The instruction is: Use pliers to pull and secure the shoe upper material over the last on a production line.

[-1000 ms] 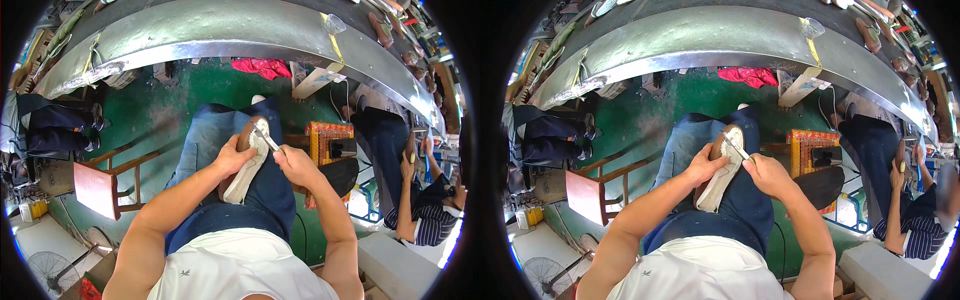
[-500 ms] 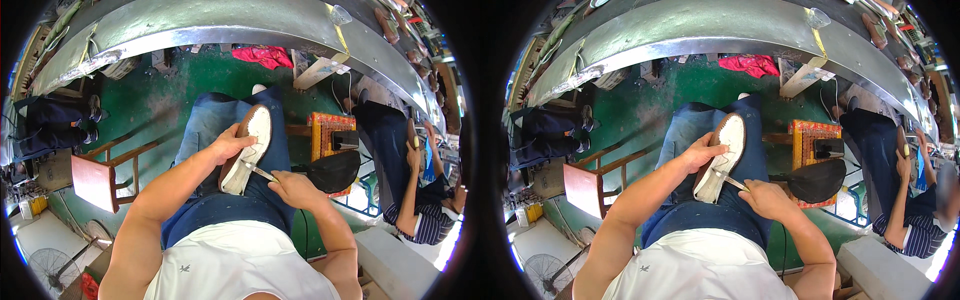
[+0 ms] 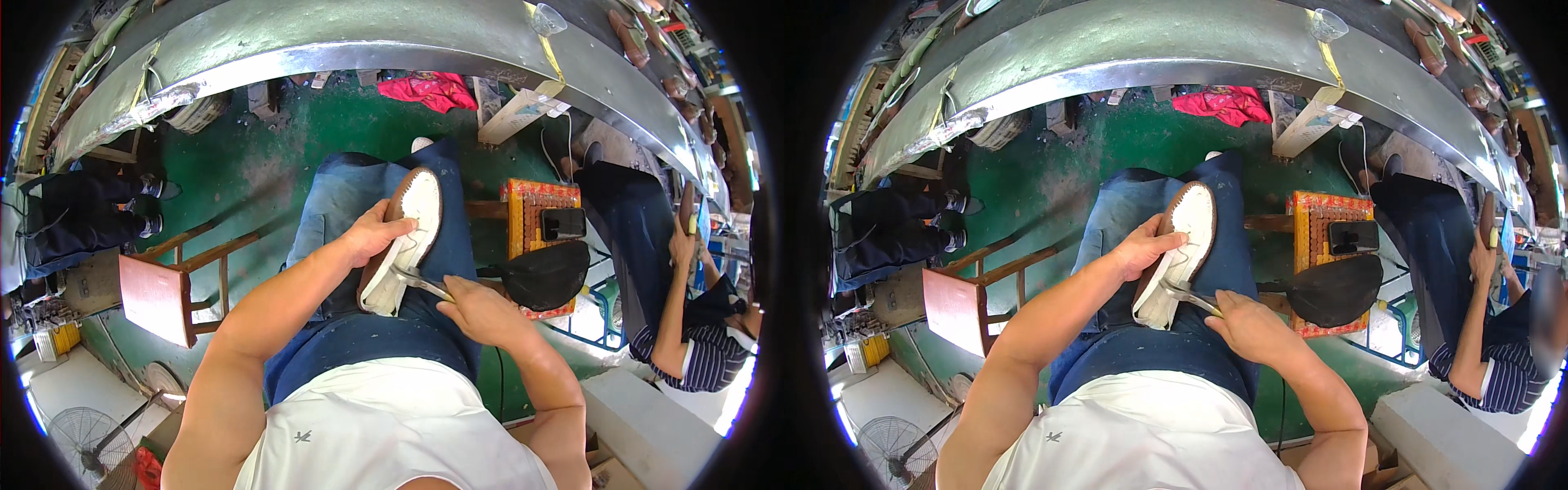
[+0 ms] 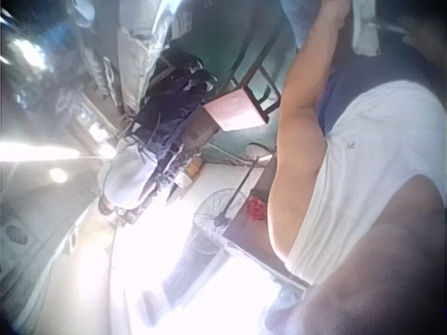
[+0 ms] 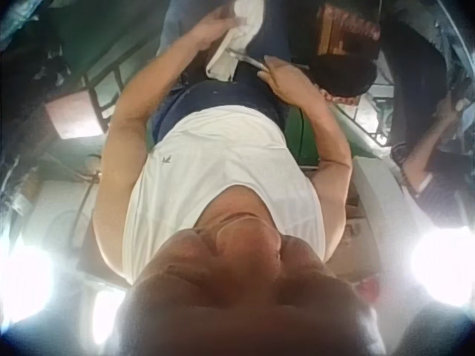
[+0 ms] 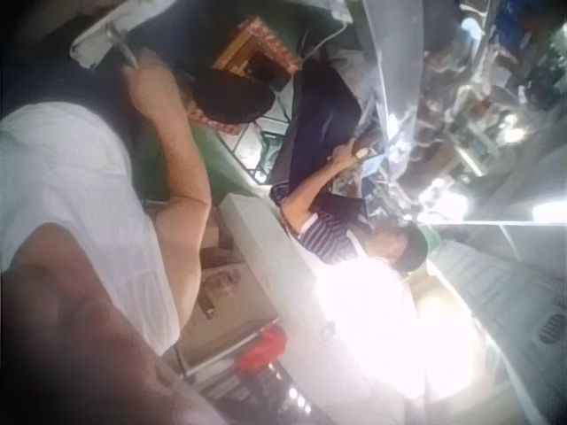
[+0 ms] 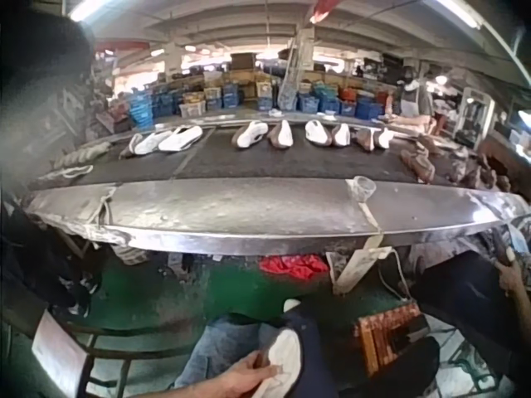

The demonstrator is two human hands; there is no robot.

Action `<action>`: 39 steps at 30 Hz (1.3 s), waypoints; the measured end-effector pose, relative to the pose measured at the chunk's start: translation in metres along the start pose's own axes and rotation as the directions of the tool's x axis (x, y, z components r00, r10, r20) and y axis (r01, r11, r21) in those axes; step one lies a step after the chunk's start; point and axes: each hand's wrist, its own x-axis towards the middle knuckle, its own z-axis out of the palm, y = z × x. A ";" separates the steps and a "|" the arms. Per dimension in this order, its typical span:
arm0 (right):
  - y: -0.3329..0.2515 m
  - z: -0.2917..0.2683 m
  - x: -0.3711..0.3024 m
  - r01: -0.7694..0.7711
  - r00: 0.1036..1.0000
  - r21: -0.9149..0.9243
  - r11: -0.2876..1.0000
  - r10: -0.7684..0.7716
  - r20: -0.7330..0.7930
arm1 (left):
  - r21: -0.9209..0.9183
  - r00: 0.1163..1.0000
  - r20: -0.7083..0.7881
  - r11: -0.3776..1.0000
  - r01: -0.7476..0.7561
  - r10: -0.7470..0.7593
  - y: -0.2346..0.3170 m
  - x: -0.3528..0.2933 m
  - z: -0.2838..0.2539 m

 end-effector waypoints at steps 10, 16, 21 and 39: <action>0.001 0.016 -0.012 -0.181 0.977 -0.003 0.983 0.181 0.118 | 0.411 0.986 -0.068 0.905 -0.112 0.153 -0.008 -0.024 0.008; 0.018 -0.009 -0.004 -0.346 0.881 0.250 0.904 0.222 0.418 | 0.145 0.958 0.116 0.950 -0.276 0.260 -0.055 -0.034 -0.014; -0.004 -0.007 0.006 -0.094 0.982 0.325 0.941 0.141 -0.125 | 0.193 0.939 0.007 0.921 -0.339 0.344 -0.066 -0.029 -0.006; 0.003 0.028 0.010 -0.128 0.991 0.161 0.979 0.130 -0.004 | 0.420 0.943 0.121 0.845 -0.331 0.309 -0.081 -0.053 -0.030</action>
